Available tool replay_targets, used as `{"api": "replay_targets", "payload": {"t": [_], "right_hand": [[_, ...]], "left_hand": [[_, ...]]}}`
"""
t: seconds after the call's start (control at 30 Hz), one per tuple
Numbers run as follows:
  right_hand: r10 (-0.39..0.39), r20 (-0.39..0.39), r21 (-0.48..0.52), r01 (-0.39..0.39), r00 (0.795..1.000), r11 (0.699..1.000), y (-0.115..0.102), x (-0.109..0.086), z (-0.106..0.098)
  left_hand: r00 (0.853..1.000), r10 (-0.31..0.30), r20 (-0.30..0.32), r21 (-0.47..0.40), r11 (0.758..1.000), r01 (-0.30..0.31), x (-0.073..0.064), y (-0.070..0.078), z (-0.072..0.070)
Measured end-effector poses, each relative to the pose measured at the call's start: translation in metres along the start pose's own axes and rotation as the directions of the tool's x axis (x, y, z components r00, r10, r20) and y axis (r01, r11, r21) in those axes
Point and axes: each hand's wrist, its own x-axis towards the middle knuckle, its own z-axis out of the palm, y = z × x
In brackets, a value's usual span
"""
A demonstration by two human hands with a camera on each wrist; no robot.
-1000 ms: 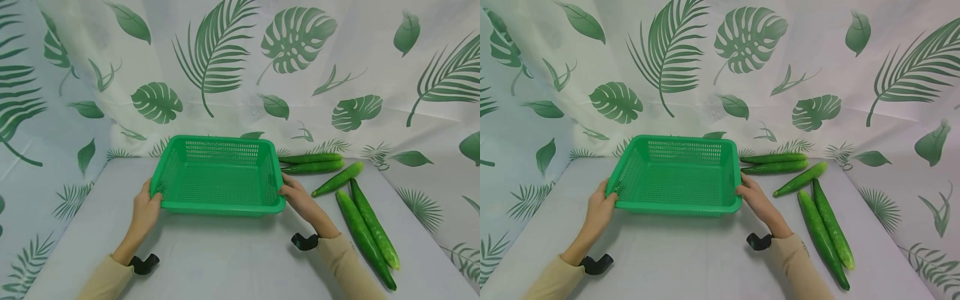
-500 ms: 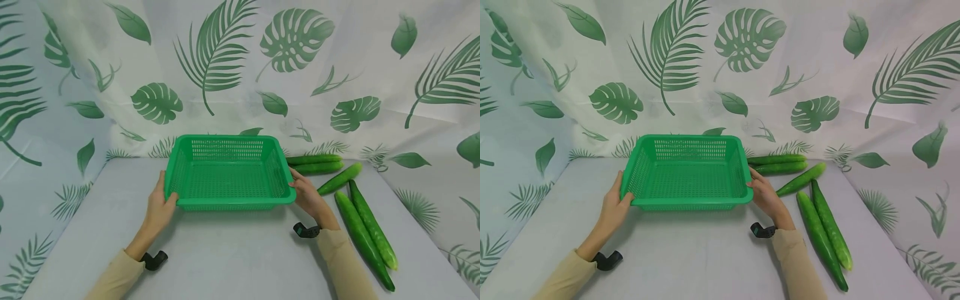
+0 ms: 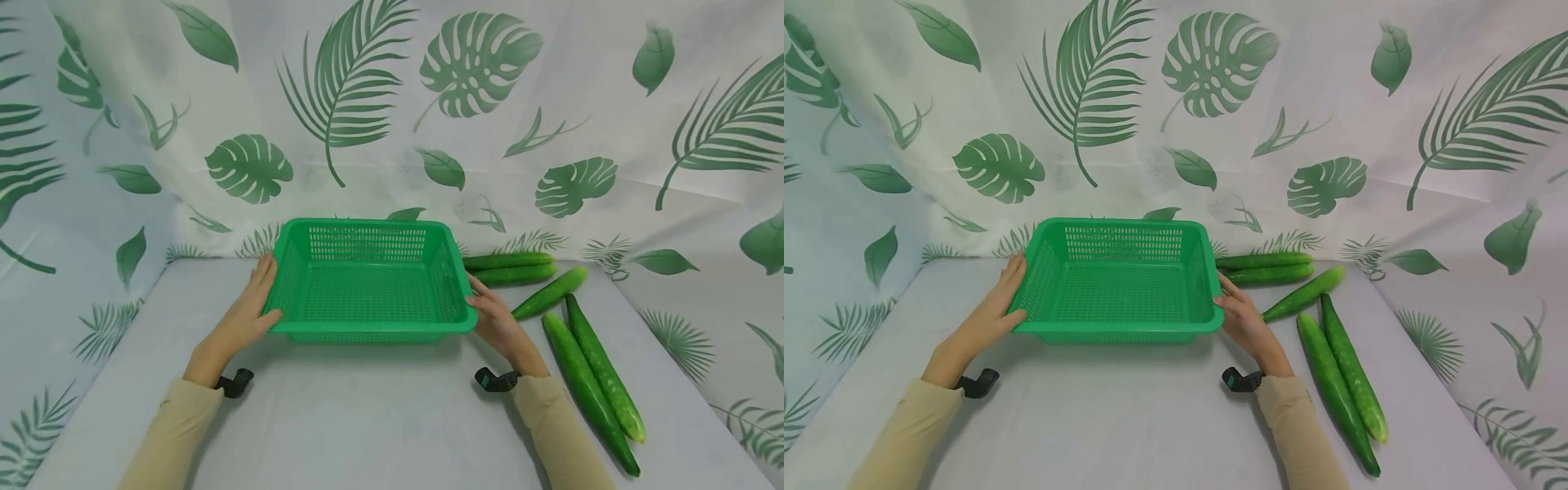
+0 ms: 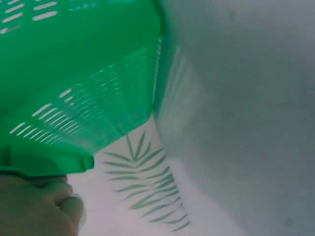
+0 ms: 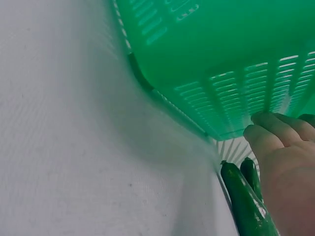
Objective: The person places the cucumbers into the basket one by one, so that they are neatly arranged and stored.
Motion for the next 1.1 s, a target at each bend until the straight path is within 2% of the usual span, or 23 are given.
{"api": "replay_targets", "payload": {"t": [0.1,0.3,0.4,0.73,0.97,1.1], "right_hand": [[-0.005,0.0,-0.001,0.005,1.0,1.0,0.001,0.001,0.0],[-0.019,0.035,-0.002,0.019,0.999,1.0,0.002,0.002,-0.002],[-0.03,0.051,-0.006,0.03,0.998,1.0,0.002,0.002,-0.002],[-0.033,0.064,0.015,0.032,0.997,0.999,0.002,0.002,-0.004],[-0.028,0.019,0.0,0.028,0.999,1.0,0.0,0.003,-0.001],[0.0,-0.063,-0.111,-0.007,0.998,0.994,-0.008,0.003,0.005]], "left_hand": [[0.999,-0.002,0.036,0.1,0.995,-0.002,0.001,0.004,-0.005],[0.985,-0.097,0.14,0.234,0.97,0.062,0.008,0.017,-0.015],[0.981,-0.111,0.161,0.248,0.966,0.069,0.011,0.022,-0.017],[0.983,-0.118,0.14,0.235,0.968,0.083,0.011,0.02,-0.013],[0.984,-0.121,0.129,0.222,0.971,0.09,0.011,0.02,-0.011],[0.983,-0.129,0.129,0.219,0.971,0.099,0.012,0.018,-0.01]]}}
